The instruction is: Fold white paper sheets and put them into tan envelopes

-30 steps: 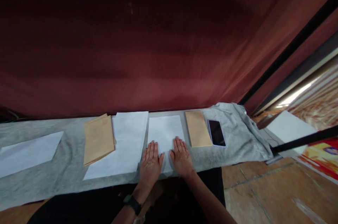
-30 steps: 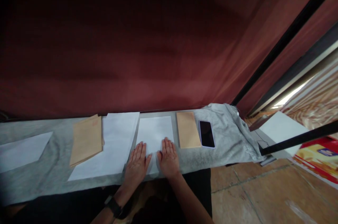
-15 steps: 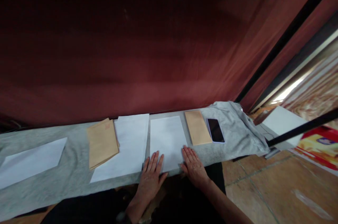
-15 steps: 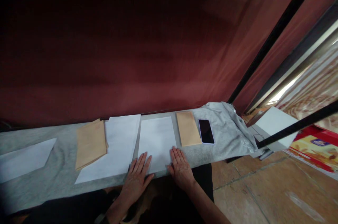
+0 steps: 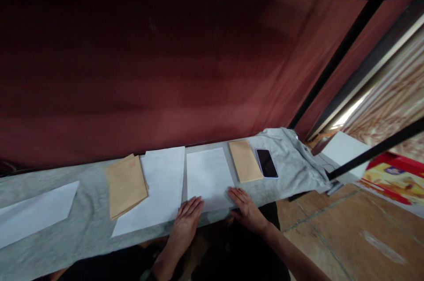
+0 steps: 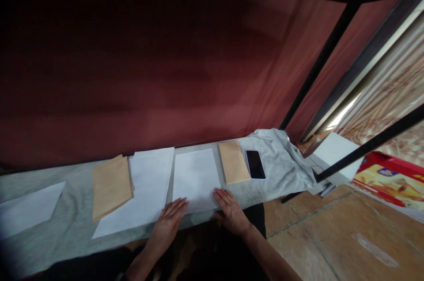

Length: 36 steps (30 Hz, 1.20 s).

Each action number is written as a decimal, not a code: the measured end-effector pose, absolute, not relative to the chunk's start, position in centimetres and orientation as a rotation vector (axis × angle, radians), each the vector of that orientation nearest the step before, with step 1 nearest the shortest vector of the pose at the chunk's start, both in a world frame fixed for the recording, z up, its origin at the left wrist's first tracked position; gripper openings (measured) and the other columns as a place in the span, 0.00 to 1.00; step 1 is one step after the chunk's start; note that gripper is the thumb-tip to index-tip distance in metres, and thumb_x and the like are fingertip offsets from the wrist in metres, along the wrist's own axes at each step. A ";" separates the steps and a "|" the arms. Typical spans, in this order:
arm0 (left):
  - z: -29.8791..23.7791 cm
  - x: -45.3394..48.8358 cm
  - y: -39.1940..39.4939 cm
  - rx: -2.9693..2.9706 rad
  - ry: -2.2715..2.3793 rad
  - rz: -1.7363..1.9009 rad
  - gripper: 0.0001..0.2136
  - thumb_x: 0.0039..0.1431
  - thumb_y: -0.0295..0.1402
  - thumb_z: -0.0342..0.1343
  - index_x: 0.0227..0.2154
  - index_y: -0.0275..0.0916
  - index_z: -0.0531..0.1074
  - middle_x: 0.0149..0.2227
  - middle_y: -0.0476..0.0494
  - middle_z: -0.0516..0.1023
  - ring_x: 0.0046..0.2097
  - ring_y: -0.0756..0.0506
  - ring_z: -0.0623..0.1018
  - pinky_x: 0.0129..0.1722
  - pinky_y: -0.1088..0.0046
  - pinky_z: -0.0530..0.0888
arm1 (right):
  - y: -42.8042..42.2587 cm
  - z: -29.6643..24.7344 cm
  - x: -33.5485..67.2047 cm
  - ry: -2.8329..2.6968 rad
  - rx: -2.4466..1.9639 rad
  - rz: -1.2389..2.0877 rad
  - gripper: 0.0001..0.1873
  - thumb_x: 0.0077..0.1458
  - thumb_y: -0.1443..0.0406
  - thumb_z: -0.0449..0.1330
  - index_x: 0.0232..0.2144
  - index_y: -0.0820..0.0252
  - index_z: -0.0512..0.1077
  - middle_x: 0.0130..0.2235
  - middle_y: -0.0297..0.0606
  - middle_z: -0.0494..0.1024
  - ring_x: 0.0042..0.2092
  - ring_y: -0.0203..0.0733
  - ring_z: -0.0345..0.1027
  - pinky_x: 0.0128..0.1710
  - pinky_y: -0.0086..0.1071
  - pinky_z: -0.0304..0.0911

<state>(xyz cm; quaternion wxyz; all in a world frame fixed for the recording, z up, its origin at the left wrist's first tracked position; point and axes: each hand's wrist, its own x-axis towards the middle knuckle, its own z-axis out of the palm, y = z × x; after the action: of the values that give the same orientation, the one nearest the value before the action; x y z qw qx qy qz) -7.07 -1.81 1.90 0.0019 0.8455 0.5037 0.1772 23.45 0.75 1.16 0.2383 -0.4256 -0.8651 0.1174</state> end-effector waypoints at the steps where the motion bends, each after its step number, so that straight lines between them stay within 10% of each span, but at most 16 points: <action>1: 2.1 -7.2 -1.8 2.639 1.568 0.583 0.20 0.67 0.27 0.44 0.55 0.45 0.74 0.57 0.45 0.77 0.59 0.44 0.75 0.58 0.60 0.73 | 0.8 1.3 23.7 -2.357 -1.152 0.357 0.39 0.56 0.68 0.61 0.68 0.56 0.55 0.66 0.45 0.65 0.66 0.48 0.59 0.65 0.49 0.60; 11: 4.4 -7.7 -3.3 2.386 1.382 0.784 0.15 0.70 0.37 0.47 0.52 0.50 0.75 0.52 0.48 0.80 0.56 0.45 0.77 0.63 0.60 0.70 | 1.6 0.5 24.0 -1.887 -1.287 0.636 0.33 0.49 0.78 0.51 0.54 0.51 0.75 0.57 0.39 0.77 0.61 0.46 0.68 0.62 0.49 0.65; 20: 2.3 -8.4 -1.2 1.657 1.552 1.031 0.31 0.59 0.43 0.58 0.64 0.42 0.61 0.60 0.39 0.74 0.62 0.40 0.72 0.62 0.58 0.70 | 2.0 1.0 21.9 -1.609 -1.355 0.678 0.17 0.65 0.55 0.54 0.40 0.55 0.80 0.44 0.44 0.83 0.47 0.51 0.77 0.51 0.46 0.72; 30: 2.4 -7.6 1.4 1.614 1.822 1.055 0.16 0.60 0.48 0.50 0.31 0.42 0.75 0.34 0.43 0.82 0.40 0.40 0.82 0.44 0.62 0.78 | 2.7 0.5 21.3 -1.469 -1.363 0.794 0.22 0.63 0.50 0.55 0.46 0.60 0.76 0.45 0.46 0.82 0.47 0.51 0.76 0.49 0.42 0.72; 36: 3.8 -7.5 1.0 1.612 1.800 1.051 0.17 0.61 0.48 0.49 0.34 0.41 0.75 0.32 0.46 0.81 0.36 0.44 0.80 0.38 0.70 0.75 | 2.7 -0.9 21.2 -1.636 -1.436 0.618 0.19 0.65 0.54 0.52 0.47 0.59 0.74 0.47 0.48 0.80 0.49 0.52 0.74 0.51 0.46 0.70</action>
<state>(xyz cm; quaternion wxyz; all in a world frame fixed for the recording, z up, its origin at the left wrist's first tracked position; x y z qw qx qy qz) -7.47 1.00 3.76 0.2508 0.5921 0.6612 0.3863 21.21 2.74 -0.88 0.4253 -0.5745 -0.6542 0.2471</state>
